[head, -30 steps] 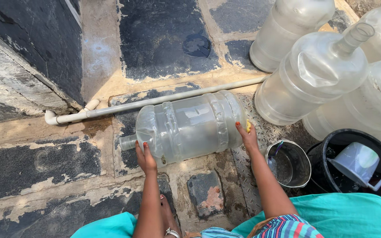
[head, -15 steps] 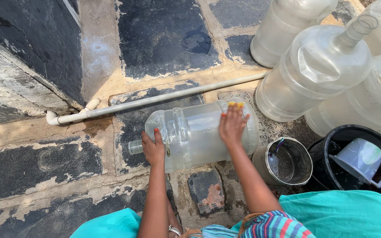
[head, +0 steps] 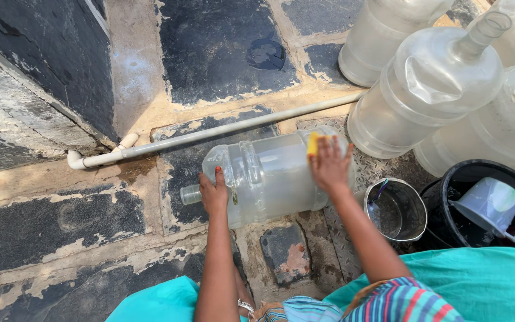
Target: The person cleans a large plastic water bottle using a sponge and soapy water, wiping the exterior surfaces and the neck of the bottle.
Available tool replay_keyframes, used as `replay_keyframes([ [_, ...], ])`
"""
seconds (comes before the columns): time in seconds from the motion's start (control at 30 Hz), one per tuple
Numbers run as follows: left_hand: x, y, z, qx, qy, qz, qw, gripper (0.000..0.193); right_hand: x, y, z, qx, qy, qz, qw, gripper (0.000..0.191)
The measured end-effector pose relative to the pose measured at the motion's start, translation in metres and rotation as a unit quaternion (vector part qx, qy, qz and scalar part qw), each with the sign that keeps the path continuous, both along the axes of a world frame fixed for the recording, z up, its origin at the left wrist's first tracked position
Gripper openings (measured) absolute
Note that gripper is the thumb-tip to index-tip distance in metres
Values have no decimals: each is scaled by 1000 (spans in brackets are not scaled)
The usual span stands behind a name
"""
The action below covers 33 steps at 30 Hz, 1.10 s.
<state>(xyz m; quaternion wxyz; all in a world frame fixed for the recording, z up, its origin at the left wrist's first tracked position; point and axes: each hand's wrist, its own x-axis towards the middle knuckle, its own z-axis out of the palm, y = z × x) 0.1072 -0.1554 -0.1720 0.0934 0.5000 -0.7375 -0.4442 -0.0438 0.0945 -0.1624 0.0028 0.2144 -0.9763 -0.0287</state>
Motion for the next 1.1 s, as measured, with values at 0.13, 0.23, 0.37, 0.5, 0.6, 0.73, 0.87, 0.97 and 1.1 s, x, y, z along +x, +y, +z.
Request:
replay_keyframes([
  [0.13, -1, 0, 6, 11, -4, -9, 1000, 88, -35, 33, 9, -1, -7, -96, 995, 64],
  [0.23, -1, 0, 7, 30, -11, -12, 999, 89, -12, -15, 12, -27, -1, -71, 997, 68],
  [0.37, -1, -3, 5, 16, 5, -17, 1000, 89, 74, -123, 12, -146, -94, 91, 981, 76],
  [0.5, -1, -6, 2, 3, 22, -20, 1000, 88, 125, -154, 1, -207, -83, 214, 951, 69],
  [0.6, -2, -6, 0, -12, 13, -16, 1000, 84, 110, -116, -16, -112, 5, 277, 954, 72],
  [0.73, -5, -7, 2, -11, -10, -28, 1000, 83, 61, -26, -24, -151, 120, 238, 952, 73],
  [0.87, -5, -5, 4, -13, -11, -26, 1000, 82, 20, 54, -18, -33, 111, 27, 993, 75],
  [0.97, -5, -3, 6, -31, -23, -39, 999, 82, 18, 53, -21, -41, 26, -52, 997, 78],
  [1.1, -7, -6, 7, -30, -48, -56, 997, 81, 71, -35, -34, -256, 64, 113, 958, 82],
])
